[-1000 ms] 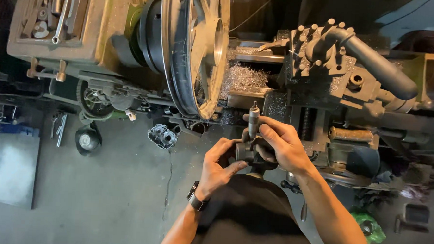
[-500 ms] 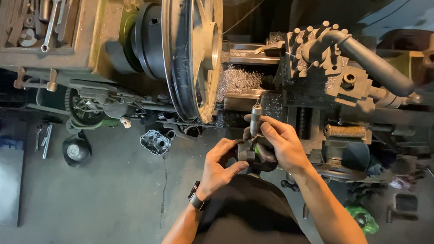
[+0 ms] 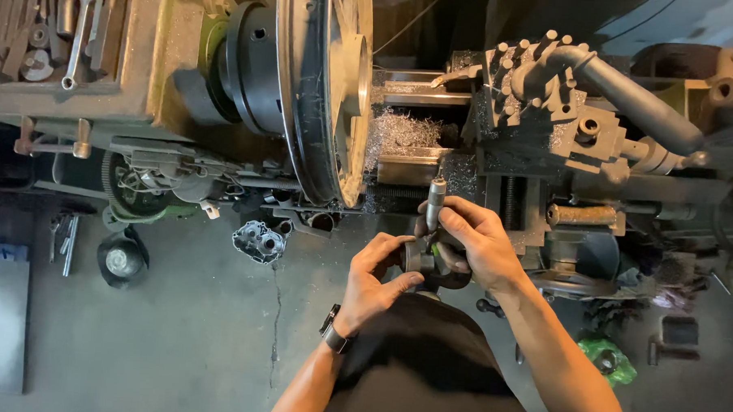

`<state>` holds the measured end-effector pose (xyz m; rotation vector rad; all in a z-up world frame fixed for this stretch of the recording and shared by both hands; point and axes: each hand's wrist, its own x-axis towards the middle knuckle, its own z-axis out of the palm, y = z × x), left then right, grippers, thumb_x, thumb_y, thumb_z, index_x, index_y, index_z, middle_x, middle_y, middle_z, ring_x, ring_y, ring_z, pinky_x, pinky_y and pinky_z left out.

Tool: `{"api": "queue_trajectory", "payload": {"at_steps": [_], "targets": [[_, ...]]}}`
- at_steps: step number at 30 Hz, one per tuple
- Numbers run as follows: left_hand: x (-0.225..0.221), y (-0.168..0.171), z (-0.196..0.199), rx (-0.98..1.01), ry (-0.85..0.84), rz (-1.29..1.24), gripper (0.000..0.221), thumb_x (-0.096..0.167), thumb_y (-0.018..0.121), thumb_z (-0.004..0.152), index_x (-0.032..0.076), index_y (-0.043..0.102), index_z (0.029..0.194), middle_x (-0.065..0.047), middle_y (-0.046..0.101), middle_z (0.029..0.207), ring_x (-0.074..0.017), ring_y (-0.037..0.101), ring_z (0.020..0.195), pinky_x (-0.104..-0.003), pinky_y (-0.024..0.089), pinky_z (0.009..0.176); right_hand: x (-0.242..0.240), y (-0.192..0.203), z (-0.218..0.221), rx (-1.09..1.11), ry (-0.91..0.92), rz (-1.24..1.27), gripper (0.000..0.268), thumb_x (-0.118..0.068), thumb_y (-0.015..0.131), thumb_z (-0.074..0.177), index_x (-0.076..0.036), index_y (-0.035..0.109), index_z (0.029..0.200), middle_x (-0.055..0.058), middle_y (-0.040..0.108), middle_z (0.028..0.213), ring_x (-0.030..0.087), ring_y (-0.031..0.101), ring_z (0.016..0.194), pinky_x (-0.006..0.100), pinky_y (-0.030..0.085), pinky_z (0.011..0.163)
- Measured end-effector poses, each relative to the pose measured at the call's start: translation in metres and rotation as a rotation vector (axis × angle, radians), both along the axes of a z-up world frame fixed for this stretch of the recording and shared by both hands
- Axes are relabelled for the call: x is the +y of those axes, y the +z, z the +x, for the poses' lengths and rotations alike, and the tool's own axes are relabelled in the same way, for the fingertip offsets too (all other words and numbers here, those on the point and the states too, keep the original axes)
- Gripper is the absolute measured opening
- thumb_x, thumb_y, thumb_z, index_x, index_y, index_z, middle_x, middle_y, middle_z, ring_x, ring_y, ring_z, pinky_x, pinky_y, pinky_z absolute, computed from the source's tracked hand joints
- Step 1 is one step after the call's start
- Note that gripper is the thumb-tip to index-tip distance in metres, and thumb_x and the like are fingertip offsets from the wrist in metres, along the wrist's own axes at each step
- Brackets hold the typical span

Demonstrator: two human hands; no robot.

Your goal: Use a micrometer to measure internal dimensions and a lathe to machine a motorcycle wheel hub.

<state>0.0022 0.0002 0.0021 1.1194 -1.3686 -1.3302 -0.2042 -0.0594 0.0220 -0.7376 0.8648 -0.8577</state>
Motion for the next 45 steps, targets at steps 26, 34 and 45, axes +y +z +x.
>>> {"api": "queue_trajectory", "payload": {"at_steps": [26,34,45], "targets": [[-0.004,-0.003,-0.006,-0.008,-0.067,-0.021,0.052,0.010,0.084,0.085,-0.003,0.064,0.131,-0.007,0.062,0.110,-0.0156,0.063,0.101,-0.027,0.053,0.090,0.001,-0.007,-0.010,-0.166,-0.046,0.025,0.047,-0.027,0.043,0.110,0.008,0.052,0.141,0.019,0.067,0.103,0.007,0.045,0.048,0.020,0.036,0.043],[-0.007,0.001,-0.006,0.009,-0.061,0.003,0.052,0.012,0.083,0.086,-0.004,0.064,0.132,-0.007,0.061,0.111,-0.0155,0.063,0.101,-0.027,0.053,0.089,-0.005,-0.014,-0.010,-0.182,-0.039,0.043,0.046,-0.027,0.043,0.110,0.006,0.053,0.141,0.020,0.068,0.104,0.006,0.044,0.047,0.020,0.035,0.042],[-0.009,0.000,-0.004,0.016,-0.040,-0.006,0.052,0.010,0.082,0.087,-0.004,0.063,0.133,-0.008,0.062,0.113,-0.0162,0.063,0.102,-0.027,0.051,0.092,-0.013,-0.017,-0.005,-0.142,-0.030,0.067,0.044,-0.025,0.045,0.110,0.004,0.055,0.141,0.018,0.069,0.102,0.006,0.044,0.048,0.020,0.035,0.042]]}}
